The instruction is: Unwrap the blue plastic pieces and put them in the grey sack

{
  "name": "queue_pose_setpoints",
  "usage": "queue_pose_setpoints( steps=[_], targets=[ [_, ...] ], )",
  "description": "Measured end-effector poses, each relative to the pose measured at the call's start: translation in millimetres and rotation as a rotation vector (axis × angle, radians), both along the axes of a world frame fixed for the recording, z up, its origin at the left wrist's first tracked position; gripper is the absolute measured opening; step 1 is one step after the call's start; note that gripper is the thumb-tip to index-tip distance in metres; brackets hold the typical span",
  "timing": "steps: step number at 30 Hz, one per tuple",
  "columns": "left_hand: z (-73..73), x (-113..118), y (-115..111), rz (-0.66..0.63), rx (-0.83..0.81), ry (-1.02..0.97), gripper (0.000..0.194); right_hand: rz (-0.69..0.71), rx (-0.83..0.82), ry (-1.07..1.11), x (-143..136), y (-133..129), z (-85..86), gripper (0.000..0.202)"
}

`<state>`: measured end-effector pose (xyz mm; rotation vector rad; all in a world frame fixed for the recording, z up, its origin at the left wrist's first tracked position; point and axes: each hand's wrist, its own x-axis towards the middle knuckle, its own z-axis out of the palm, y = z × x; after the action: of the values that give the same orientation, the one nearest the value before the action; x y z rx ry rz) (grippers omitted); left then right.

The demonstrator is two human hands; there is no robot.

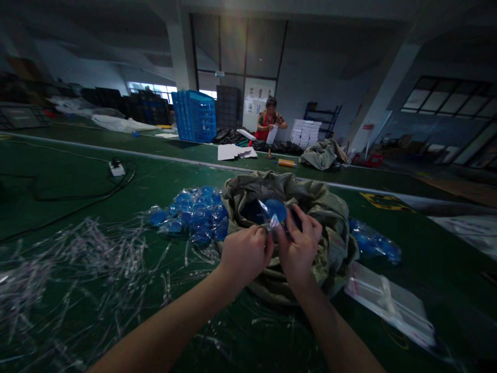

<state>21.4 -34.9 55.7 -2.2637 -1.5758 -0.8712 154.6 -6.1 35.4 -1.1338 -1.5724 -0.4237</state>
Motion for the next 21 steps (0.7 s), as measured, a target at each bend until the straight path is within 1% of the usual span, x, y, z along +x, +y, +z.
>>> queue_pose_setpoints(
  steps=[4, 6, 8, 11, 13, 16, 21],
  targets=[
    [-1.9, 1.4, 0.7, -0.088, -0.057, -0.025, 0.029, -0.035, 0.008, 0.018, -3.4, -0.3, -0.2, 0.023],
    [-2.2, 3.0, -0.1, -0.106, -0.067, -0.049, 0.029, -0.035, 0.002, 0.023, -5.4, -0.9, -0.7, 0.021],
    [-1.9, 4.2, -1.4, -0.085, -0.073, -0.065, 0.028, -0.026, -0.004, 0.036, -6.8, -1.4, -1.3, 0.020],
    [-0.3, 4.4, -2.2, 0.016, -0.097, -0.092, 0.024, -0.002, -0.014, 0.071, -7.9, -1.5, -1.7, 0.022],
    [0.8, 3.2, -1.2, 0.068, -0.107, -0.107, 0.033, 0.034, -0.028, 0.094, -8.6, -1.2, -1.3, 0.024],
    [1.6, 1.0, 1.7, 0.060, -0.109, -0.109, 0.047, 0.089, -0.041, 0.110, -10.3, -1.1, 0.1, 0.028],
    [1.3, -0.4, 4.7, 0.060, -0.113, -0.131, 0.049, 0.120, -0.049, 0.136, -13.0, -2.2, 3.8, 0.025]
  ],
)
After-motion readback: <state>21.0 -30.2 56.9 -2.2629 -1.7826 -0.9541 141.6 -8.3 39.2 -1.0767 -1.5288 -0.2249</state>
